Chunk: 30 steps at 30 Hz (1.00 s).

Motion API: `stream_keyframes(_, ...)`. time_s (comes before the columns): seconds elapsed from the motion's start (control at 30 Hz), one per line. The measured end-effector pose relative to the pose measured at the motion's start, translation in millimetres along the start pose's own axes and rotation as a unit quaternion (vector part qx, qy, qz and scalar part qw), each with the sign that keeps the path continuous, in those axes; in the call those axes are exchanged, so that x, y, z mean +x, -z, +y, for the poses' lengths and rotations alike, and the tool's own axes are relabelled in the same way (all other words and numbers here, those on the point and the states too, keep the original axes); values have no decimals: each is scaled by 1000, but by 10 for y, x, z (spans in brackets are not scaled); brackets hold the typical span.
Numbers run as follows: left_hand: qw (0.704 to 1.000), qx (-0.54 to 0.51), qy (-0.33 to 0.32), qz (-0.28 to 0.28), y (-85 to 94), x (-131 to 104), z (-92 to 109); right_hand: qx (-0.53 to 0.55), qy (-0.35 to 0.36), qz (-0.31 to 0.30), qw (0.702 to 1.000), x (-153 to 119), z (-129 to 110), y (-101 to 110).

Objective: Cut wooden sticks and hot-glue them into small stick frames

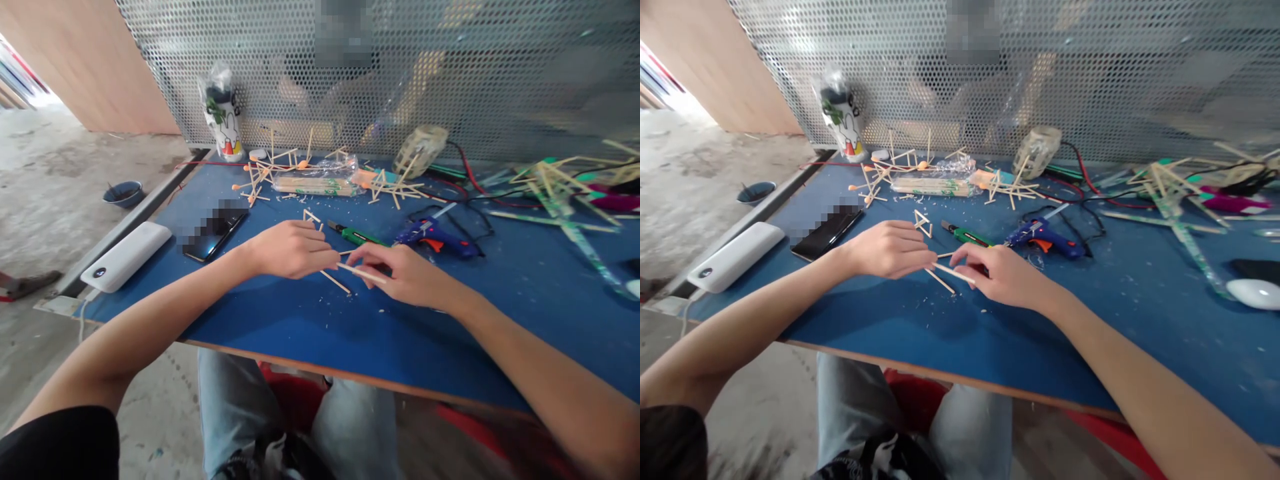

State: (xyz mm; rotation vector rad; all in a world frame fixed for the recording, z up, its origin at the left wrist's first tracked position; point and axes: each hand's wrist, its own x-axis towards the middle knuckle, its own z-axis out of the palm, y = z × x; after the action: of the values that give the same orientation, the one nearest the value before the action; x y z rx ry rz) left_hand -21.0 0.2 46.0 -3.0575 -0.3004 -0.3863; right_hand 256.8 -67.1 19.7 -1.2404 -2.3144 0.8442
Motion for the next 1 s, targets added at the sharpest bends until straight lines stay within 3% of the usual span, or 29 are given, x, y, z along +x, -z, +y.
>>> stream_keyframes(0.1, 999, -11, 45, -15, -39, -44, -145, -131, 44, -23, 990, -9, 47, -8)
stream_keyframes(0.27, 995, -34, 91, -18, -145, -100, -292, -197, 74, -26, 977, -28, 80, -46)
stream_keyframes(0.47, 975, -172, 140, 29, -9, -140, -287, -248, 70, 22, 966, -23, 111, 9)
stream_keyframes(0.63, 896, -416, 104, -117, -62, -75, -232, -294, 83, 143, 941, 33, 272, 139)
stream_keyframes(0.77, 914, -396, 57, -68, -214, 4, -134, -359, 52, 195, 911, 72, 476, 195)
stream_keyframes(0.9, 927, -371, 44, -35, -299, 35, -96, -413, 14, 163, 896, 75, 554, 120)
stream_keyframes(1.0, 911, -405, 71, -28, -341, 20, -142, -424, 8, 147, 893, 35, 530, 138)
